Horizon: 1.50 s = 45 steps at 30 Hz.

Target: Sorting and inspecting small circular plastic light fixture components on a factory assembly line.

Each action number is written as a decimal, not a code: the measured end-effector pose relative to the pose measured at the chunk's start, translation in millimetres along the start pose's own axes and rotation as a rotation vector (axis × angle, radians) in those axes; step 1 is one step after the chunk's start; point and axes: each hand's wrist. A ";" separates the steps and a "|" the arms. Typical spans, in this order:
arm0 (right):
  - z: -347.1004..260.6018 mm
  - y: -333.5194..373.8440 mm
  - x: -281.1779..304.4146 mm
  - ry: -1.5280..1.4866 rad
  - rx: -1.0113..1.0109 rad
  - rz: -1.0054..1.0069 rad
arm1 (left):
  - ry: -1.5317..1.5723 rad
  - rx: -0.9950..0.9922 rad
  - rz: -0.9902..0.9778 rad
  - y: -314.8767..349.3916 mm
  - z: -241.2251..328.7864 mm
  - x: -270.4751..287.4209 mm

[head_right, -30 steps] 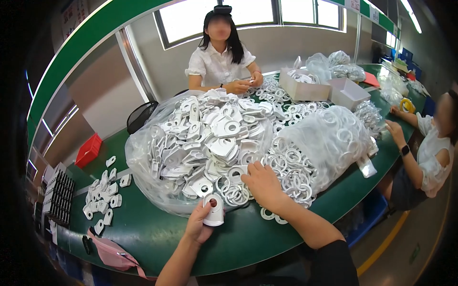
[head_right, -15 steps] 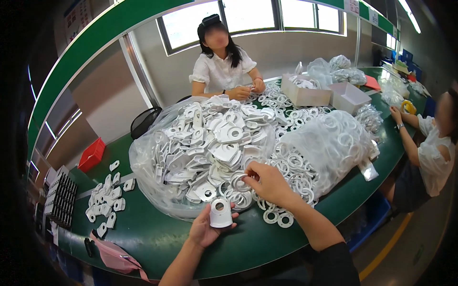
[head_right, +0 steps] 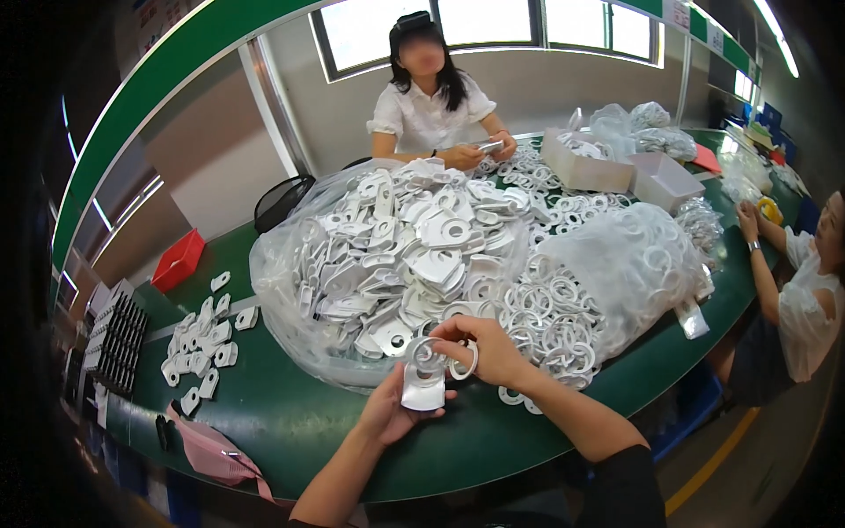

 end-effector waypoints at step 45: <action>14.5 -2.3 -6.8 0.606 0.529 -0.251 | -0.135 -0.154 0.131 3.7 9.7 4.1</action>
Point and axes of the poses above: each hand's wrist, its own y-axis away from the middle knuckle, its own x-axis out of the back of the hand, z = x × y, and after that the axes turned 8 degrees about -z, right-handed
